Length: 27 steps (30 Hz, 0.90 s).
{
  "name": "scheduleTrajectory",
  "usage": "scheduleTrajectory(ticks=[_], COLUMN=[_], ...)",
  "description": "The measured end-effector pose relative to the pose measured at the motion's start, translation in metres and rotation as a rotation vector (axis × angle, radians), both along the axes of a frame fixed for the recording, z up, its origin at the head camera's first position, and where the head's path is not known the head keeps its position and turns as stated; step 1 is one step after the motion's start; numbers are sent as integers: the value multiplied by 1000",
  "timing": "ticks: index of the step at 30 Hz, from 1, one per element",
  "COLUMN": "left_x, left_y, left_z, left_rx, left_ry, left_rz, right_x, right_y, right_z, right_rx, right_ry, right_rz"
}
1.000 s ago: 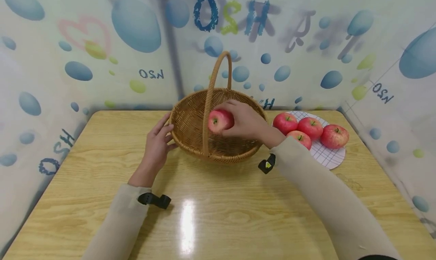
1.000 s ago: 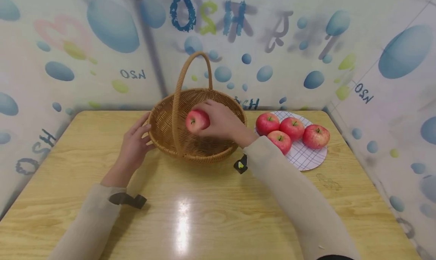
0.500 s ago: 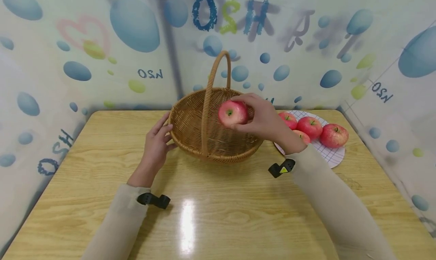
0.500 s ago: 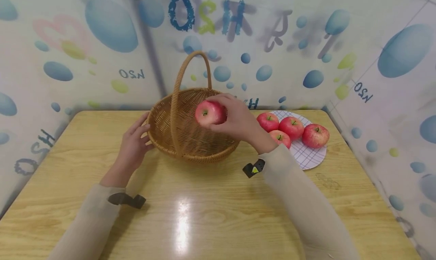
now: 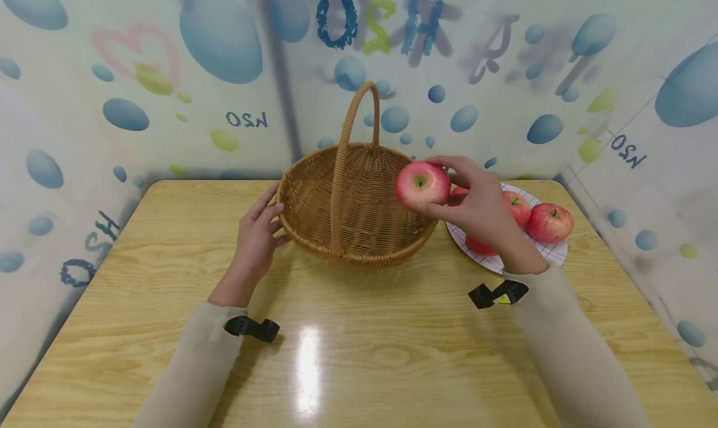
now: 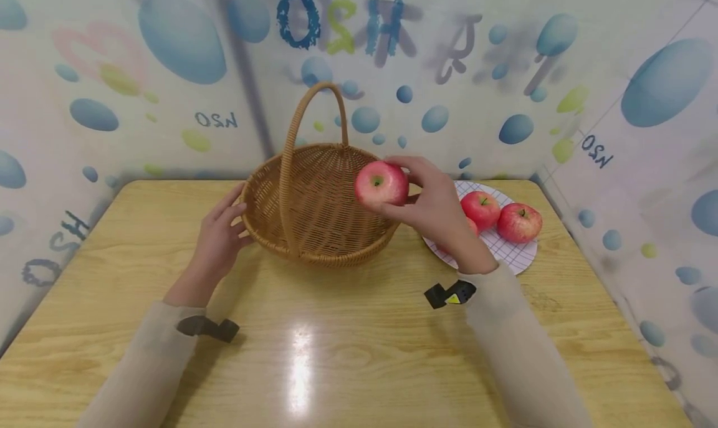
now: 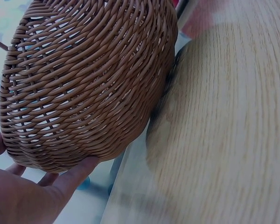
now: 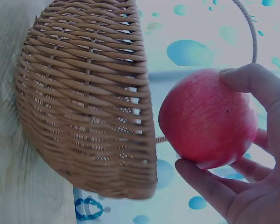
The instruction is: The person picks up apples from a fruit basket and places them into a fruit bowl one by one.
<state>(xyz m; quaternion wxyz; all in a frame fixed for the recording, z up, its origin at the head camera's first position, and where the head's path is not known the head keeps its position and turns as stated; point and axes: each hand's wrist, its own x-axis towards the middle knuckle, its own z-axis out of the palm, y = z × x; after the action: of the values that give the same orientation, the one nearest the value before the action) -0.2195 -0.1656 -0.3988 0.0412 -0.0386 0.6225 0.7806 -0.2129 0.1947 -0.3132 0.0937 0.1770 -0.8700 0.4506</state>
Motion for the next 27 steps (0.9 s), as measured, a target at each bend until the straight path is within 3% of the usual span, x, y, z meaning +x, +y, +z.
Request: scheduleTrajectory(ticks=[11,19,27], left_x=[-1,-1,1], left_y=[1,3,1], left_z=[1,1,3], left_rx=[-13,-15,-13], left_ry=[-15,-15,-28], left_rz=[-4,-12,-2], right_x=[28,47,43], right_y=[41,71,98], right_z=[-9,-17,-30], right_rx=[-47,-64,-58], right_ry=[-9,-63,-72], right_rz=[-166,-307,-406])
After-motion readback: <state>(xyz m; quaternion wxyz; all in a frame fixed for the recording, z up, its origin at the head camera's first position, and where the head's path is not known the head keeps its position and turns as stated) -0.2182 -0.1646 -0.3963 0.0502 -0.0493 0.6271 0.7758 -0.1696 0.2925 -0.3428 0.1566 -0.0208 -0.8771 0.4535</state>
